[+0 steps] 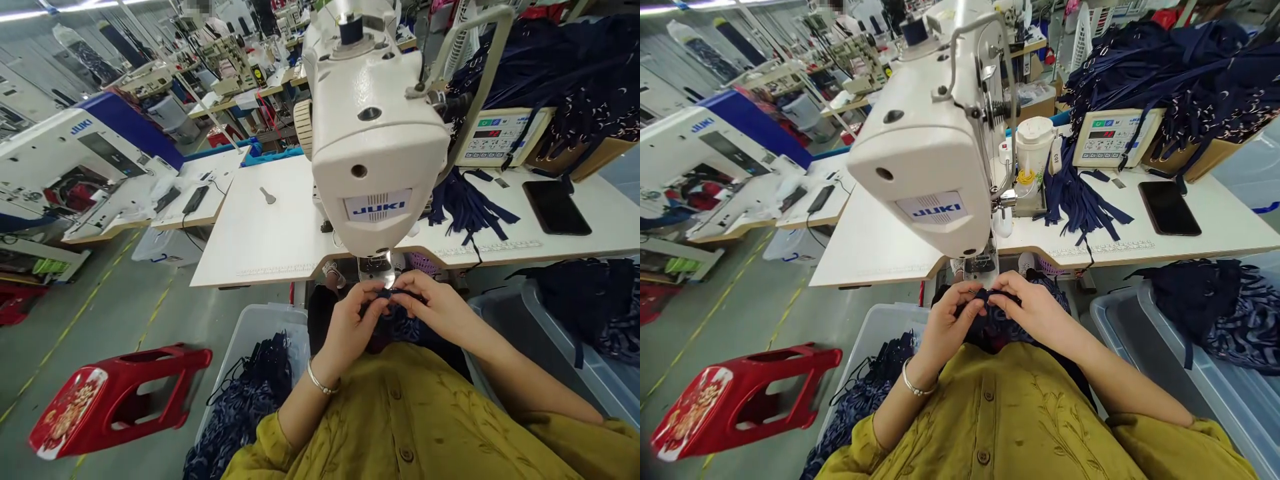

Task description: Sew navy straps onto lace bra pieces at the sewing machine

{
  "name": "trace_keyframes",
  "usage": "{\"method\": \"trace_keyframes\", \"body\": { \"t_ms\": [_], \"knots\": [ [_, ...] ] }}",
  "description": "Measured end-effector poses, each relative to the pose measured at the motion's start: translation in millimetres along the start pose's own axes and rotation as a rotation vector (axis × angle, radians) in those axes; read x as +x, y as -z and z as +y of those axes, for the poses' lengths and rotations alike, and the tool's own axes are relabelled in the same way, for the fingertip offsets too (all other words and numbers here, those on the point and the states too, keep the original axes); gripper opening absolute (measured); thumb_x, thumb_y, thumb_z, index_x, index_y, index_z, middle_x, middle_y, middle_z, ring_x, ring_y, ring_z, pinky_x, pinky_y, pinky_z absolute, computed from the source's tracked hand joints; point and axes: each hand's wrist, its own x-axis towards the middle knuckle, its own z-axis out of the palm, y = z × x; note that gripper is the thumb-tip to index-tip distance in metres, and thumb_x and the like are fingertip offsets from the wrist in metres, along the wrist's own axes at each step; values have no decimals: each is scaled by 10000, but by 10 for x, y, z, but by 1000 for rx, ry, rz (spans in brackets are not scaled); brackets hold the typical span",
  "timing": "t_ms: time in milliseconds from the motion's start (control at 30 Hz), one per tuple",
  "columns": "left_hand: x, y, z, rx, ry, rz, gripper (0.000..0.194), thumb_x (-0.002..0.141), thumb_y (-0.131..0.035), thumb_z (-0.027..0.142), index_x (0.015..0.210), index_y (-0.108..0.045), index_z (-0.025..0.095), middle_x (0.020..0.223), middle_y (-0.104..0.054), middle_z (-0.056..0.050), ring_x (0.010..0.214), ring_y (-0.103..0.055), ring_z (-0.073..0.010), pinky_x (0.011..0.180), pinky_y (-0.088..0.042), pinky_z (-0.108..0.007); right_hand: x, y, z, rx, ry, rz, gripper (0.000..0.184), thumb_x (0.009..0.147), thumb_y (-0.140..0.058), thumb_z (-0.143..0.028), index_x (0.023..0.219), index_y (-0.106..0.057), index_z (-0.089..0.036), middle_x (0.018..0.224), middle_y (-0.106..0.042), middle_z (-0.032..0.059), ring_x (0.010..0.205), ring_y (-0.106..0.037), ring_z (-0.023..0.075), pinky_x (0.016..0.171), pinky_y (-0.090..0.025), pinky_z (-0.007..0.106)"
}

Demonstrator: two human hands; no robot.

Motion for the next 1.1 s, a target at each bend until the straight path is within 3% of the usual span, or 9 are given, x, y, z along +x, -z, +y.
{"method": "trace_keyframes", "body": {
  "t_ms": [67,133,233,333,500,633,767,900,1100],
  "knots": [
    [-8,-2,-37,-3,16,4,210,928,-548,301,1116,-571,209,781,-685,10,711,-653,-113,665,-503,-207,6,-8,7,4,-2,-9,166,902,-540,-403,963,-535,-249,781,-680,-31,567,-612,121,594,-491,256],
    [-12,4,-59,7,-16,6,252,944,-521,284,1186,-526,213,798,-689,11,748,-661,-114,709,-506,-217,14,-12,14,-15,-9,-1,166,899,-543,-405,942,-544,-245,780,-674,-29,584,-619,124,588,-484,253],
    [-11,11,-66,39,-91,1,269,978,-451,250,1244,-468,215,891,-699,-12,875,-664,-125,819,-497,-250,24,-17,21,-98,-4,61,152,909,-529,-390,930,-564,-243,840,-686,-16,713,-653,147,646,-486,261],
    [-11,9,-61,70,-108,-10,194,982,-440,238,1168,-491,212,905,-692,-18,876,-661,-123,802,-495,-241,29,-22,23,-143,39,31,134,924,-505,-352,920,-581,-242,869,-693,-10,805,-658,155,703,-484,261],
    [-22,7,-50,134,-141,-23,300,989,-395,209,1289,-390,223,893,-682,-7,848,-648,-114,796,-491,-236,50,-25,37,-183,43,60,140,912,-517,-349,906,-603,-239,850,-693,-7,756,-646,154,666,-481,255],
    [-22,3,-34,179,-109,-8,228,974,-421,211,1195,-476,220,1017,-687,-38,919,-657,-121,804,-485,-226,37,-9,36,-199,48,26,131,920,-506,-331,934,-604,-244,882,-694,-7,794,-650,163,678,-473,263],
    [-7,-2,6,164,-9,7,95,931,-496,237,975,-575,208,785,-678,11,720,-644,-108,657,-468,-199,5,-1,16,-225,110,-28,125,935,-497,-319,949,-603,-254,904,-676,-13,811,-637,155,678,-457,259],
    [15,-6,26,182,65,7,71,900,-508,253,874,-552,203,567,-549,69,524,-534,-88,538,-397,-193,5,-24,28,-240,180,9,93,930,-518,-289,940,-599,-243,890,-660,-7,807,-627,149,682,-458,255],
    [-4,-45,-65,412,16,120,47,844,-524,189,828,-564,207,575,-517,74,497,-449,-73,502,-325,-187,-8,-78,58,-178,367,10,124,942,-508,-258,914,-624,-224,910,-683,21,875,-636,156,799,-482,277]
  ]
}}
